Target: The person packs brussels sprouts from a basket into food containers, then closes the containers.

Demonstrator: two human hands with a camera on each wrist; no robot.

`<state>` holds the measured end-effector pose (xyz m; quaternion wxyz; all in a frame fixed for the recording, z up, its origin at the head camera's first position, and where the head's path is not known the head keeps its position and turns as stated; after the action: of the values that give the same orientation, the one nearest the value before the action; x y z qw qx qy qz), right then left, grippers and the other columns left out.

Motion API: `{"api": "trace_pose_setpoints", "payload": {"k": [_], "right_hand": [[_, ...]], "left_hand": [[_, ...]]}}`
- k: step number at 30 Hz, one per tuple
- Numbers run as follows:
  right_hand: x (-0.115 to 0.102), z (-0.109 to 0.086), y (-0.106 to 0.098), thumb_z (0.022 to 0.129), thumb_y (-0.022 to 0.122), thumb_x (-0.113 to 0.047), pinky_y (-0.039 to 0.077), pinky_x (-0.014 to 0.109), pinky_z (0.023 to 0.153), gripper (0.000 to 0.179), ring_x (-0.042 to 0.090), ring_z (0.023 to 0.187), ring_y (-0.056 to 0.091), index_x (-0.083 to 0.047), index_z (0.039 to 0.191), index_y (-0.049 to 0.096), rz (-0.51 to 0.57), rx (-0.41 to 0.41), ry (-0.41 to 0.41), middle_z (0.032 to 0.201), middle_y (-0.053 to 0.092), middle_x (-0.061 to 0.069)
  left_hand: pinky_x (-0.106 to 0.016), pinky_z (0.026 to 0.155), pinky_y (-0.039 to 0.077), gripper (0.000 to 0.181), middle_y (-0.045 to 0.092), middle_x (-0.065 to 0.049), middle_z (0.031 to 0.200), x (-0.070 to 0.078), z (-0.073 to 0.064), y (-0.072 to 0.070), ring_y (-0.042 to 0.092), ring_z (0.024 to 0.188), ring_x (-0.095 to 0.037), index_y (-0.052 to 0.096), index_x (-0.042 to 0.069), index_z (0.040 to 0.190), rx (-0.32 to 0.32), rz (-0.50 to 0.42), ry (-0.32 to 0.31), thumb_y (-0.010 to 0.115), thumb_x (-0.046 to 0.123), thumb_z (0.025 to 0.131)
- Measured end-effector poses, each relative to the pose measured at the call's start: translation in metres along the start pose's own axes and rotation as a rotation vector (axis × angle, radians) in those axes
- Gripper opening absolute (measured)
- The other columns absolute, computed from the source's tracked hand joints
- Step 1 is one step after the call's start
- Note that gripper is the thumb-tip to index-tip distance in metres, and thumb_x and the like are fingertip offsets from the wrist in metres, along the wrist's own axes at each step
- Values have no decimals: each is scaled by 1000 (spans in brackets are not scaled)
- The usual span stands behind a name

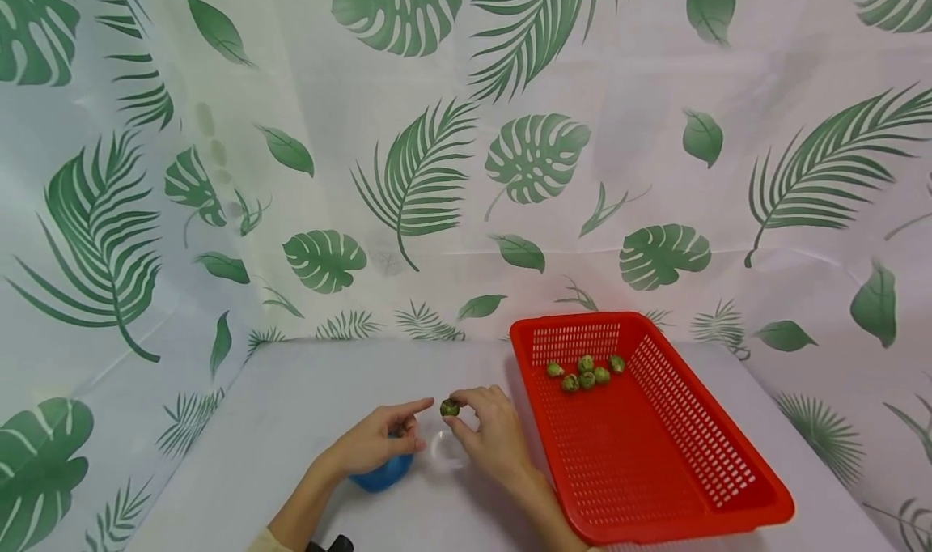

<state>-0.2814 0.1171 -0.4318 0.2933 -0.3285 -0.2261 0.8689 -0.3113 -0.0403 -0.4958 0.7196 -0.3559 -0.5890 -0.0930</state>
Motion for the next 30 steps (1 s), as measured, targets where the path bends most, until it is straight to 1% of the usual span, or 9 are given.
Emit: {"api": "trace_pose_setpoints", "payload": {"k": [3,8,10,13,17,25,30], "right_hand": [[1,0,2,75,94,-14,44,22,70,31,7,81,55,-14,103,80,-13,-24,-8,95,78,-5],[3,-2,9,74,95,-17,38,22,70,29,10,76,54,-16,99,82,-55,-75,-12,91,78,-7],[4,-4,12,73,95,-17,37,22,69,28,10,75,54,-16,98,83,-68,-102,0,90,78,-7],[7,-6,17,73,95,-18,36,22,70,28,7,76,52,-17,99,83,-69,-146,40,90,79,-7],[9,-6,20,74,94,-19,35,23,71,27,5,76,49,-17,100,84,-65,-180,82,91,79,-7],[9,-8,27,76,93,-22,33,22,71,25,5,78,48,-19,99,84,-113,-238,86,90,77,-10],[10,-9,29,77,92,-24,32,24,72,24,6,78,47,-18,99,85,-156,-267,102,88,77,-7]], "left_hand": [[-20,69,41,64,55,0,87,1,2,-1,50,75,-7,47,8,156,2,-4,10,73,20,99],[-20,68,41,64,55,1,87,-2,2,0,50,74,-6,47,7,157,-5,0,13,72,20,99],[-19,67,41,65,55,2,87,-4,2,0,49,73,-5,46,7,157,-8,2,12,72,18,99],[-19,67,41,64,55,3,87,-4,2,1,49,72,-4,45,6,157,-9,2,16,71,15,99],[-19,67,41,64,55,3,86,-2,1,1,49,72,-4,45,7,157,-7,-3,26,71,14,99],[-19,68,41,63,54,0,87,-1,0,1,49,73,-6,45,4,157,-13,-23,22,71,14,99],[-19,70,42,63,54,0,87,-1,0,1,50,74,-5,45,5,157,-15,-23,28,70,12,100]]}}
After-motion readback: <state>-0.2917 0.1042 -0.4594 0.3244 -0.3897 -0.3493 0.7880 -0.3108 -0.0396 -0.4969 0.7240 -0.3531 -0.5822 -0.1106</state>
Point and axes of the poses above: each hand's wrist, its own z-axis towards the middle knuckle, its own y-axis out of the palm, x = y × z, the point moved 10 cm from there along z, towards the middle knuckle
